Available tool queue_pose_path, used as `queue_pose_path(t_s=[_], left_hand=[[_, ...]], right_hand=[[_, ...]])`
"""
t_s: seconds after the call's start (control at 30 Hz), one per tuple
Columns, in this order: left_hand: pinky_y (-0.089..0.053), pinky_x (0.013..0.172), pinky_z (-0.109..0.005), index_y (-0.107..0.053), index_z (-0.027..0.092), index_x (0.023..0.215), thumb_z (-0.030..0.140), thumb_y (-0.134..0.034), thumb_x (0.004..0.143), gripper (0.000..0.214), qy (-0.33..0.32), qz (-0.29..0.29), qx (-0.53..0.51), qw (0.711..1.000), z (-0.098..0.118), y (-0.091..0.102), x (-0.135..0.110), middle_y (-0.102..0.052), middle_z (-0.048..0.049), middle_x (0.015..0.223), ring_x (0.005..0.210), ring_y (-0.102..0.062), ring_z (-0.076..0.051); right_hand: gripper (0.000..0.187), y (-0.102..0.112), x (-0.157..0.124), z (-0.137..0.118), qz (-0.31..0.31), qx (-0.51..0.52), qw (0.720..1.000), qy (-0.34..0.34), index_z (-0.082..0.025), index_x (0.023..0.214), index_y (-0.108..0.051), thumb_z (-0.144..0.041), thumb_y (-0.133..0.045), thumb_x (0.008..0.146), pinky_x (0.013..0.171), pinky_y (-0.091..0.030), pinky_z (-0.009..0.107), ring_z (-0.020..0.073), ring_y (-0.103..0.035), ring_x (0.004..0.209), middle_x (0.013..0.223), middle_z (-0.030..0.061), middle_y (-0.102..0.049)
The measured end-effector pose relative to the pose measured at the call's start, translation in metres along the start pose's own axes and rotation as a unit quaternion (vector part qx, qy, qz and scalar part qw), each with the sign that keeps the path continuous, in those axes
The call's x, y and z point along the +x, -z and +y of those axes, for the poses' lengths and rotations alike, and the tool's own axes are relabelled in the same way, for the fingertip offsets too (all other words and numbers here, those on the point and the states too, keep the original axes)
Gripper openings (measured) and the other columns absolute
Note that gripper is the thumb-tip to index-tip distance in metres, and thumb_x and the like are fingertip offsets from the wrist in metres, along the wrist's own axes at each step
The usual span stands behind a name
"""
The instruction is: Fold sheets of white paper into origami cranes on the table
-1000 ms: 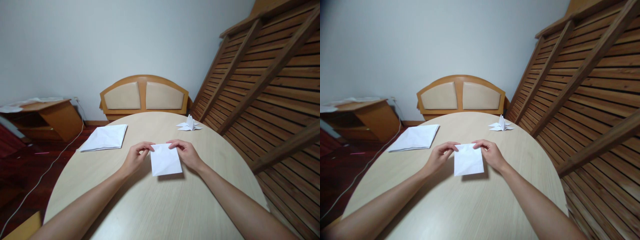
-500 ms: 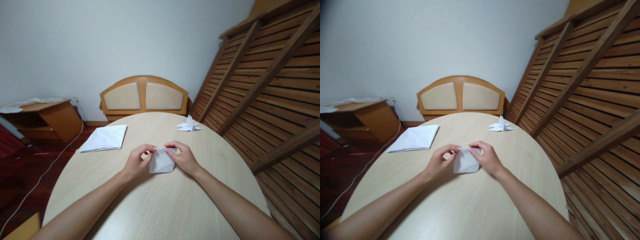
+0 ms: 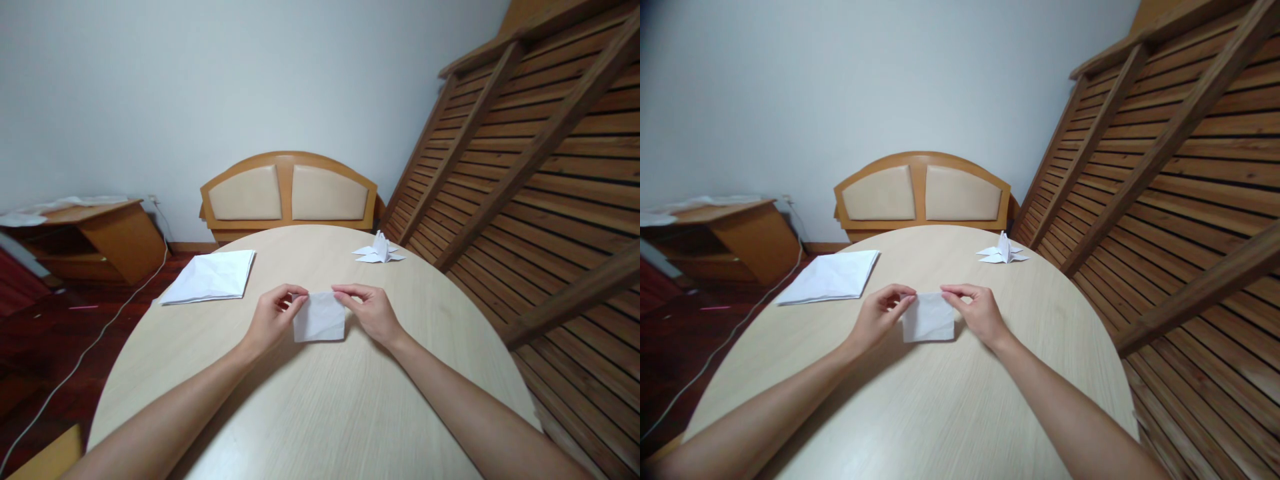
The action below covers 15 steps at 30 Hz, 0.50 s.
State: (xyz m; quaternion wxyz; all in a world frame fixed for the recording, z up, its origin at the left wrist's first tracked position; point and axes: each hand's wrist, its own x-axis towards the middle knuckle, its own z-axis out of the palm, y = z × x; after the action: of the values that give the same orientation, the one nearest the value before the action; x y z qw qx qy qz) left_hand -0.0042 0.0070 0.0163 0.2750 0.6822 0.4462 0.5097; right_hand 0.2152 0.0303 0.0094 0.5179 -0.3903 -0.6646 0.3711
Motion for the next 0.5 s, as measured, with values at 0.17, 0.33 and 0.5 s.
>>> queue_pose_path(t_s=[0.17,0.33,0.5], left_hand=[[-0.048,0.061,-0.025,-0.072,0.016,0.092,0.038,-0.068,0.085,0.023,0.044,0.021,-0.062,0.997,-0.0061,-0.0008,0.0031,-0.073,-0.0059,0.089,0.072,-0.064,-0.015],[-0.047,0.058,-0.023,-0.071,0.015,0.09,0.039,-0.07,0.082,0.025,0.06,0.054,-0.088,0.993,-0.0071,0.0014,0.0049,-0.071,-0.0056,0.085,0.069,-0.06,-0.014],[-0.041,0.047,-0.02,-0.072,0.014,0.091,0.043,-0.072,0.079,0.03,0.089,0.059,-0.092,0.99,-0.0079,0.0026,0.0059,-0.069,-0.0055,0.082,0.064,-0.056,-0.013]], right_hand=[[0.042,-0.0023,-0.0019,0.0019,-0.03,0.069,0.997,-0.031,-0.02,0.118,-0.069,-0.04,-0.074,0.081,0.083,-0.056,0.037,0.0215,-0.072,0.09,0.099,0.0083,-0.077],[0.045,-0.005,-0.005,0.0034,-0.076,0.07,0.993,-0.052,-0.017,0.121,-0.061,-0.04,-0.072,0.084,0.075,-0.054,0.032,0.0197,-0.07,0.086,0.096,0.0081,-0.075],[0.036,0.0005,-0.0028,0.0056,-0.074,0.064,0.995,-0.031,-0.019,0.126,-0.06,-0.037,-0.056,0.095,0.072,-0.052,0.029,0.019,-0.068,0.092,0.106,0.0095,-0.074]])
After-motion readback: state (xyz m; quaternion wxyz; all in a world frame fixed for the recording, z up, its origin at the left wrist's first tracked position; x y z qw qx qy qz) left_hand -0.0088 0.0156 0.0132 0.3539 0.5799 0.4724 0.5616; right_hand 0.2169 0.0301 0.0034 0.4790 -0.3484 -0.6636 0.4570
